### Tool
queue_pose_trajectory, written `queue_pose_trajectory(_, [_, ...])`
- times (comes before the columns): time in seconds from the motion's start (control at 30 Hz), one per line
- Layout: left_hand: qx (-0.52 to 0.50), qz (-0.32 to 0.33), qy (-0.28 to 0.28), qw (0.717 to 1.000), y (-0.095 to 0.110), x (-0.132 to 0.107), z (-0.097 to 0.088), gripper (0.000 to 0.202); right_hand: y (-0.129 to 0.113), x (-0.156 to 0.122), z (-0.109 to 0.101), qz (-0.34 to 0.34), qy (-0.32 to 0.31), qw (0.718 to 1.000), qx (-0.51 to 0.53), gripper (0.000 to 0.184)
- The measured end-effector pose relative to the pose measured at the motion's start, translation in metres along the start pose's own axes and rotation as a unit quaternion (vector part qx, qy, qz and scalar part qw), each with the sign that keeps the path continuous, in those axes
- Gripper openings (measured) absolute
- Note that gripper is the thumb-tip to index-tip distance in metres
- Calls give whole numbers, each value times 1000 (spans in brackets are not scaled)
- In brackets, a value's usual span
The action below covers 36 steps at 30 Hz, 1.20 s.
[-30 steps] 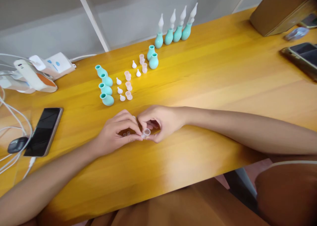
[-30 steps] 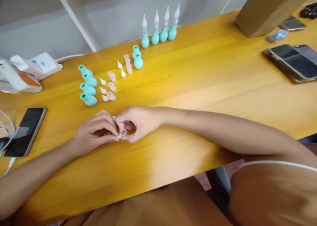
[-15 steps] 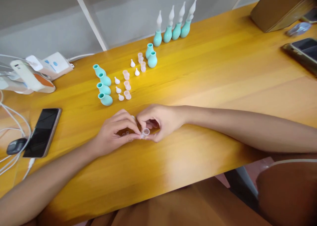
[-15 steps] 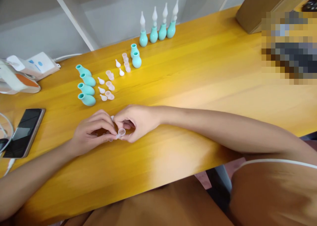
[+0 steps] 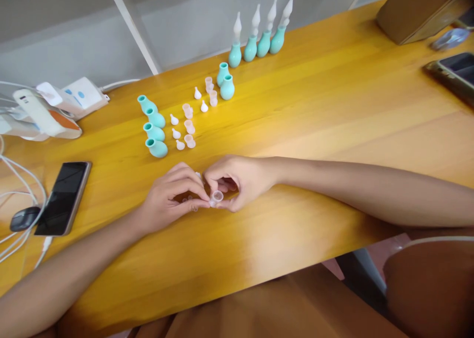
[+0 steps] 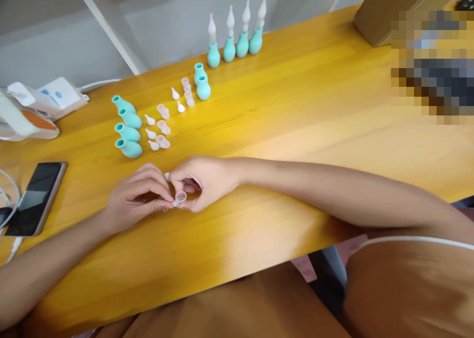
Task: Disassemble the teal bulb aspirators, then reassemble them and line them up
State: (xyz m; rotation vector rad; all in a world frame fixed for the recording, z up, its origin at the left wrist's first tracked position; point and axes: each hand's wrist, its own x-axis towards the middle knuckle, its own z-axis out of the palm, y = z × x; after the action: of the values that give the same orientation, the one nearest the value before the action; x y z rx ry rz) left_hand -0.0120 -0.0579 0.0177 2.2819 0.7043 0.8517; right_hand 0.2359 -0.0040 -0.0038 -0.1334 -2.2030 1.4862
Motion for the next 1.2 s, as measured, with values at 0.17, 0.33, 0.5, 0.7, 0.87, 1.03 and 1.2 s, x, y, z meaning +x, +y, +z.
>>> queue_pose_trajectory(0.17, [4, -19, 66, 998, 5, -5, -3, 21, 2, -1, -1, 15, 10, 1000, 18, 24])
queue_pose_trajectory(0.33, [46, -18, 118, 992, 5, -10, -2, 11, 7, -1, -1, 18, 26, 999, 15, 28])
queue_pose_trajectory(0.5, [75, 15, 63, 995, 3, -10, 3, 39, 9, 2, 1, 9, 33, 999, 25, 30])
queue_pose_trajectory(0.7, [104, 23, 35, 994, 6, -8, 5, 35, 8, 3, 3, 8, 32, 999, 18, 37])
queue_pose_trajectory(0.87, [82, 5, 63, 995, 10, -9, 7, 32, 6, 3, 0, 40, 29, 995, 82, 45])
queue_pose_trajectory(1.03, [43, -16, 152, 987, 5, -14, 8, 33, 4, 5, -6, 43, 153, 985, 61, 53])
queue_pose_trajectory(1.2, [-32, -27, 213, 976, -5, -18, 9, 34, 13, 9, -17, 57, 313, 943, 101, 56])
